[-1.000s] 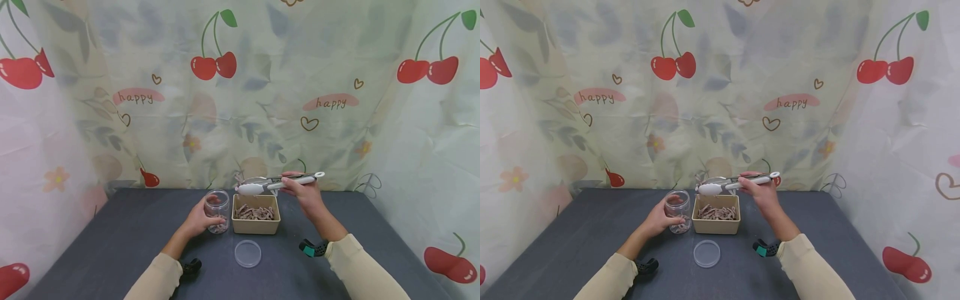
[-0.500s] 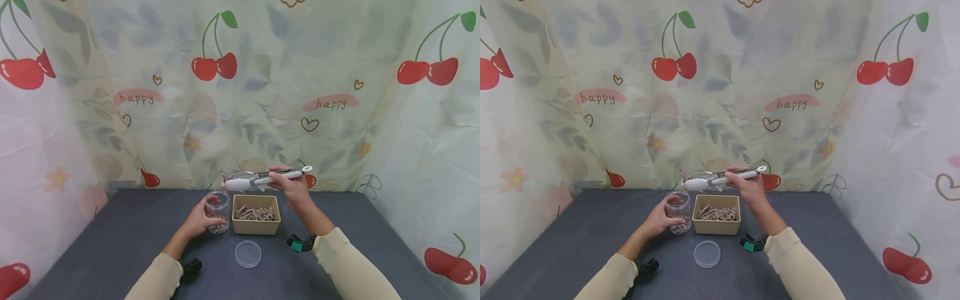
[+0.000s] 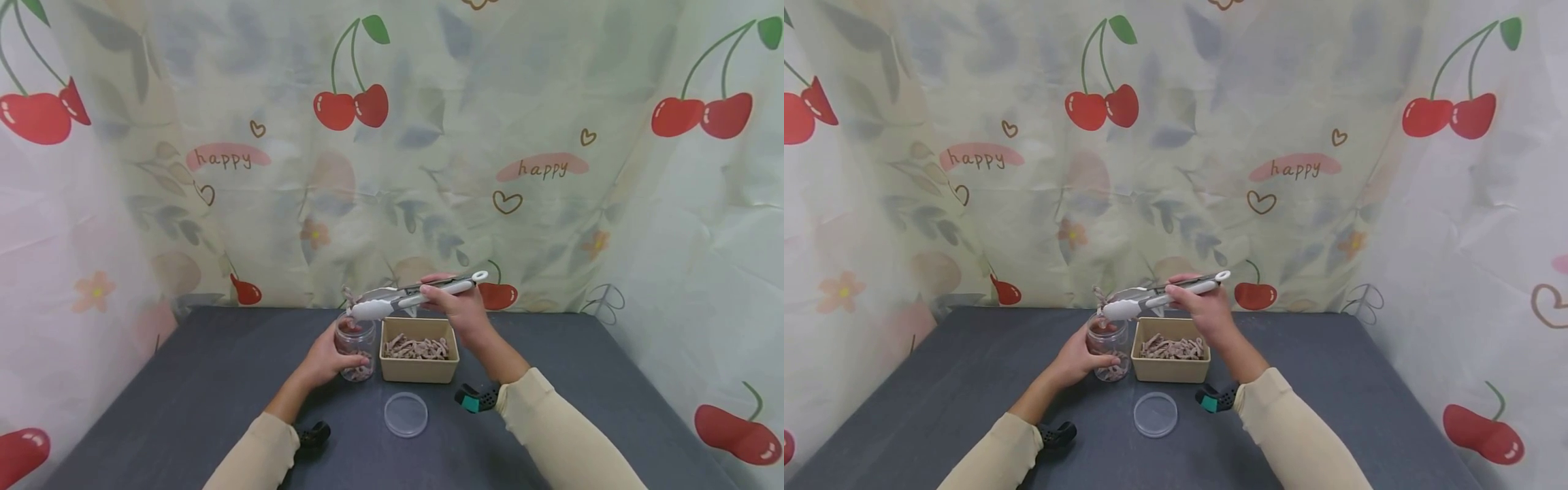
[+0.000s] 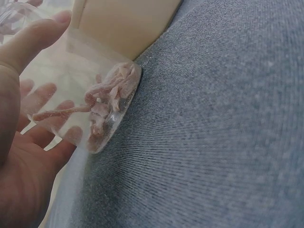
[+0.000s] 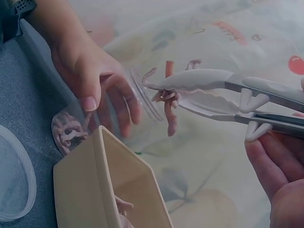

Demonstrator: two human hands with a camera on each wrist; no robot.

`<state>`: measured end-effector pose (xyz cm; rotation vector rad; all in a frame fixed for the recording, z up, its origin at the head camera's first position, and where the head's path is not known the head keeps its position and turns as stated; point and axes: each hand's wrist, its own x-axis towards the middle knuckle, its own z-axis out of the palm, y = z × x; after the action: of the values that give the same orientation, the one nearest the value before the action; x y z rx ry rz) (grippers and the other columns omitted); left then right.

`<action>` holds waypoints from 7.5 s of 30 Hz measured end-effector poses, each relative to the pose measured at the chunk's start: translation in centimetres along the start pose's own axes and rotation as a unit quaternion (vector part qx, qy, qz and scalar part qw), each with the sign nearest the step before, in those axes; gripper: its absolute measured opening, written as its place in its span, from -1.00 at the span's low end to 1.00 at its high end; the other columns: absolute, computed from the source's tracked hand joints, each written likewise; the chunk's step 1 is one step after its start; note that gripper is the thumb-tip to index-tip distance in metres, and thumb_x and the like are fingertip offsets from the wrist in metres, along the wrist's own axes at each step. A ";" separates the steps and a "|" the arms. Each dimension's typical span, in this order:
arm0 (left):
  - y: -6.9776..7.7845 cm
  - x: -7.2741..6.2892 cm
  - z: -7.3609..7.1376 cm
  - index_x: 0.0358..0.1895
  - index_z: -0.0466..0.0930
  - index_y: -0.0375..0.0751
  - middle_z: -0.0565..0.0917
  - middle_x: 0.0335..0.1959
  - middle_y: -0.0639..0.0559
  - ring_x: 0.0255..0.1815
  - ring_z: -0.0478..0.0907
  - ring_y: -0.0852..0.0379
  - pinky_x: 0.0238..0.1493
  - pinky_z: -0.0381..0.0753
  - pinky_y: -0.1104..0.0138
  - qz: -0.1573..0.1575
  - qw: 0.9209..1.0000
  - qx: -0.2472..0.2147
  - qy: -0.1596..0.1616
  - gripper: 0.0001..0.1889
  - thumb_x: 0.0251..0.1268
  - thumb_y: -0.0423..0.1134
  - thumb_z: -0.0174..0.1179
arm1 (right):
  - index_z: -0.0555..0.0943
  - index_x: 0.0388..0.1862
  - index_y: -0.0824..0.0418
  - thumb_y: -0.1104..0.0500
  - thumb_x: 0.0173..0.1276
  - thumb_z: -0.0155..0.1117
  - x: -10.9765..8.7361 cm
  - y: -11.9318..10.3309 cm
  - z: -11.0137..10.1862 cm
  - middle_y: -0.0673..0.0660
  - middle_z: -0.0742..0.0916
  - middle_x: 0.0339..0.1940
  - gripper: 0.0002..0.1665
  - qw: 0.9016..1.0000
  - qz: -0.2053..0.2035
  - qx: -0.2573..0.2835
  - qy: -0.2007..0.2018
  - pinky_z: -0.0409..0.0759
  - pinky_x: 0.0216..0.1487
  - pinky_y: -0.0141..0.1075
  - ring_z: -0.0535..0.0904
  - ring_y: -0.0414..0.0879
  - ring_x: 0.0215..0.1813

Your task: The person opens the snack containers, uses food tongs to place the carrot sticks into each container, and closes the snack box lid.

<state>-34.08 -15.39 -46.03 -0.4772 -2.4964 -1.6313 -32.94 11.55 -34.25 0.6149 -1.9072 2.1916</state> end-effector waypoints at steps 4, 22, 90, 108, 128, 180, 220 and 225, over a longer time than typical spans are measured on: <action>-0.6 0.2 0.1 0.32 0.30 -0.26 0.58 0.12 -0.12 -0.14 0.57 0.04 -0.20 0.56 0.21 0.000 1.000 -0.009 0.004 -0.14 -0.12 -0.32 0.56 | 0.56 -0.02 0.60 0.39 0.27 0.33 0.1 0.2 0.3 0.41 0.68 -0.10 -0.65 1.000 0.001 -0.012 -0.007 0.57 -0.06 0.06 0.71 -0.06 -0.20; -0.6 0.2 -0.2 0.31 0.30 -0.30 0.57 0.06 -0.14 0.01 0.53 -0.03 0.00 0.51 0.09 -0.005 1.000 0.022 0.012 -0.08 -0.18 -0.18 0.61 | 0.62 -0.04 0.51 0.25 0.24 0.41 0.7 0.2 1.4 0.24 0.75 -0.23 -0.60 0.995 0.026 -0.097 -0.029 0.64 -0.15 -0.13 0.72 0.01 -0.20; -0.6 0.3 0.2 0.26 0.36 -0.32 0.58 0.13 -0.14 0.03 0.55 -0.03 0.02 0.50 0.12 0.021 1.000 -0.020 0.002 -0.20 -0.14 -0.36 0.57 | 0.50 0.02 0.66 0.39 0.26 0.34 -1.3 -0.8 -5.9 0.33 0.71 -0.12 -0.57 0.998 -0.022 -0.059 0.007 0.63 -0.15 -0.23 0.70 -0.15 -0.23; 1.3 -0.5 0.0 0.27 0.27 -0.48 0.50 0.14 -0.39 -0.16 0.53 -0.22 -0.24 0.53 0.29 0.019 0.999 -0.042 -0.018 -0.21 -0.09 -0.48 0.50 | 0.54 0.07 0.52 0.26 0.30 0.37 -2.9 -0.1 -9.3 0.30 0.66 0.03 -0.55 0.992 0.005 -0.126 0.017 0.60 -0.09 -0.28 0.69 -0.17 -0.16; -0.6 0.2 0.3 0.27 0.32 -0.33 0.57 0.14 -0.17 -0.08 0.56 -0.01 -0.11 0.55 0.24 0.014 0.999 -0.030 -0.003 -0.18 -0.13 -0.38 0.55 | 0.54 0.06 0.54 0.30 0.28 0.37 -2.6 0.9 -10.7 0.50 0.63 0.00 -0.56 0.985 0.047 -0.155 -0.055 0.58 -0.08 -0.24 0.66 -0.15 -0.16; -0.9 0.4 0.3 0.26 0.37 -0.29 0.59 0.13 -0.17 -0.17 0.53 0.00 -0.20 0.49 0.30 0.025 1.000 -0.009 0.005 -0.20 -0.13 -0.34 0.57 | 0.63 0.00 0.39 0.12 0.19 0.48 -1.2 2.4 -9.0 0.22 0.74 -0.16 -0.52 0.958 0.102 -0.258 -0.077 0.64 -0.16 -0.12 0.70 0.01 -0.18; -0.9 0.5 0.2 0.28 0.33 -0.29 0.55 0.17 -0.21 -0.10 0.54 -0.10 -0.20 0.50 0.27 0.008 1.000 -0.011 0.000 -0.21 -0.10 -0.39 0.54 | 0.64 -0.09 0.47 0.22 0.24 0.43 -2.0 2.9 -8.7 0.27 0.74 -0.26 -0.64 0.979 0.087 -0.184 -0.016 0.64 -0.23 0.00 0.72 0.03 -0.28; -0.9 0.4 0.3 0.29 0.34 -0.27 0.57 0.15 -0.12 -0.10 0.54 0.02 -0.17 0.50 0.31 0.001 1.000 -0.003 -0.002 -0.21 -0.08 -0.37 0.54 | 0.61 -0.07 0.51 0.23 0.26 0.41 -2.1 2.9 -8.8 0.27 0.73 -0.26 -0.61 0.979 0.088 -0.181 -0.021 0.66 -0.25 -0.08 0.72 0.03 -0.30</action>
<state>-34.74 -15.41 -46.83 -0.4834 -2.4932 -1.6403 -33.93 19.97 -38.58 0.4463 -2.3839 1.8579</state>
